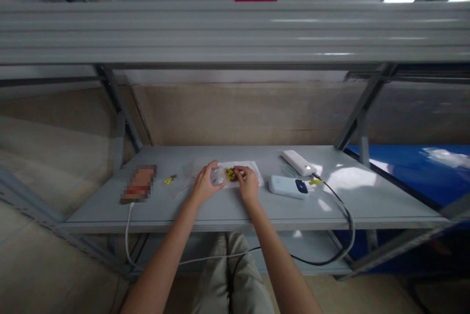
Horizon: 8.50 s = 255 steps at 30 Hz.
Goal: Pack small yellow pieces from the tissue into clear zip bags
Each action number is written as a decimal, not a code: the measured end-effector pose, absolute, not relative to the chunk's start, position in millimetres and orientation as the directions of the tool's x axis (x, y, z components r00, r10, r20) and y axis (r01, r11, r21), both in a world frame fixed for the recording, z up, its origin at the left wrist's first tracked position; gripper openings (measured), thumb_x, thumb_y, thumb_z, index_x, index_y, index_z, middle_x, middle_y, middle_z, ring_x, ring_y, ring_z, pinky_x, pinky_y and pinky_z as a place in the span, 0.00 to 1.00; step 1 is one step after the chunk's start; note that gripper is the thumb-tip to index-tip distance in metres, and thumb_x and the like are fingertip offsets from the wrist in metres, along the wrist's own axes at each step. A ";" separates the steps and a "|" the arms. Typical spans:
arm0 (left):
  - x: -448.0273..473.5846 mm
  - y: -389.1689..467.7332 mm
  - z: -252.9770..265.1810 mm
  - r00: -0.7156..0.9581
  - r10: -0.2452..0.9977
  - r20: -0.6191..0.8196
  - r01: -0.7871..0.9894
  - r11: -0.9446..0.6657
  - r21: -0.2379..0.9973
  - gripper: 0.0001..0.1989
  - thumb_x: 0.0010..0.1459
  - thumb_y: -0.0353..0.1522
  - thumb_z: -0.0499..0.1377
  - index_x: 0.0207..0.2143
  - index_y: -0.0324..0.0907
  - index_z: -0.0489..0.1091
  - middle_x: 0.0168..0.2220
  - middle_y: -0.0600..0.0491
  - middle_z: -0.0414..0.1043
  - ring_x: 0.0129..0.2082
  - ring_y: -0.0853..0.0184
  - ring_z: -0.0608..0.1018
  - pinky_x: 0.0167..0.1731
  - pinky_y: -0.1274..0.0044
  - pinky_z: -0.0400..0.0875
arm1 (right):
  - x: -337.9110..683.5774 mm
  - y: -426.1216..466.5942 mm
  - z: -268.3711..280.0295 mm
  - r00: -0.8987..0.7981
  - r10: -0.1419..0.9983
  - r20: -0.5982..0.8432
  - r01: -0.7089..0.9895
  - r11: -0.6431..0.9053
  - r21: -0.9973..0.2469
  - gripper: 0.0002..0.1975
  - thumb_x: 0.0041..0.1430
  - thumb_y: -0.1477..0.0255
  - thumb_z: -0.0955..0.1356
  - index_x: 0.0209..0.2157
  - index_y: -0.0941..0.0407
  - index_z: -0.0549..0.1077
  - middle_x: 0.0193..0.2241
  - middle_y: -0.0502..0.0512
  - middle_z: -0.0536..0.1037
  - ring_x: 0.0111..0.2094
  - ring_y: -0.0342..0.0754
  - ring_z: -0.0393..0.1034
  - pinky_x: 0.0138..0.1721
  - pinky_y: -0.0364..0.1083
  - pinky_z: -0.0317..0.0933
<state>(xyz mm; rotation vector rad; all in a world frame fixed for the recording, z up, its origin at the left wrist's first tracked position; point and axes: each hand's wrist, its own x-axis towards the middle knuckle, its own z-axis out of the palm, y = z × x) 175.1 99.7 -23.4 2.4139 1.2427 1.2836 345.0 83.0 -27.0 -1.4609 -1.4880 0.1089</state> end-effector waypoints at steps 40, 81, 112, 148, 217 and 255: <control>177.2 99.5 -28.1 0.275 0.741 0.613 0.611 -0.627 0.484 0.36 0.44 0.35 0.64 0.54 0.43 0.52 0.42 0.48 0.68 0.43 0.63 0.72 0.45 0.70 0.66 | 342.3 74.7 -21.4 0.135 0.877 0.461 0.923 0.057 -0.379 0.08 0.55 0.71 0.65 0.31 0.53 0.77 0.34 0.56 0.77 0.40 0.51 0.65 0.38 0.47 0.50; 175.1 102.9 -30.2 0.285 0.750 0.597 0.608 -0.623 0.492 0.36 0.44 0.35 0.64 0.54 0.44 0.53 0.40 0.50 0.69 0.42 0.63 0.73 0.44 0.69 0.67 | 336.5 78.8 -20.5 0.016 0.877 0.479 0.922 0.172 -0.347 0.09 0.57 0.68 0.64 0.34 0.51 0.76 0.38 0.56 0.74 0.42 0.51 0.61 0.39 0.47 0.48; 173.8 103.5 -28.1 0.289 0.756 0.587 0.621 -0.615 0.486 0.34 0.44 0.36 0.63 0.53 0.44 0.53 0.40 0.50 0.69 0.40 0.63 0.73 0.42 0.71 0.68 | 333.4 83.4 -25.4 0.048 0.928 0.369 0.906 0.115 -0.407 0.07 0.54 0.67 0.65 0.33 0.50 0.76 0.41 0.52 0.72 0.44 0.50 0.59 0.37 0.46 0.46; 174.9 104.3 -30.3 0.277 0.774 0.569 0.634 -0.592 0.498 0.35 0.43 0.37 0.64 0.53 0.44 0.54 0.40 0.50 0.69 0.40 0.63 0.73 0.43 0.71 0.67 | 339.4 79.2 -28.7 0.218 0.849 0.481 0.903 0.011 -0.430 0.06 0.52 0.68 0.68 0.31 0.53 0.77 0.38 0.57 0.72 0.42 0.53 0.59 0.38 0.48 0.46; 172.2 114.2 -28.7 0.215 0.966 0.144 0.058 -0.160 0.985 0.25 0.37 0.46 0.64 0.34 0.37 0.71 0.27 0.48 0.76 0.23 0.68 0.75 0.19 0.81 0.64 | 345.2 105.0 -44.9 0.120 0.919 0.375 0.228 0.342 -0.912 0.12 0.48 0.65 0.65 0.26 0.60 0.75 0.22 0.54 0.76 0.23 0.43 0.65 0.26 0.42 0.57; 170.6 112.4 -30.4 0.230 0.953 0.199 0.081 -0.222 0.972 0.16 0.40 0.42 0.63 0.23 0.37 0.73 0.20 0.51 0.73 0.18 0.71 0.70 0.20 0.80 0.62 | 339.9 99.5 -45.6 -0.020 0.944 0.330 0.326 0.318 -0.890 0.14 0.48 0.62 0.66 0.26 0.59 0.76 0.21 0.53 0.75 0.22 0.43 0.65 0.25 0.41 0.56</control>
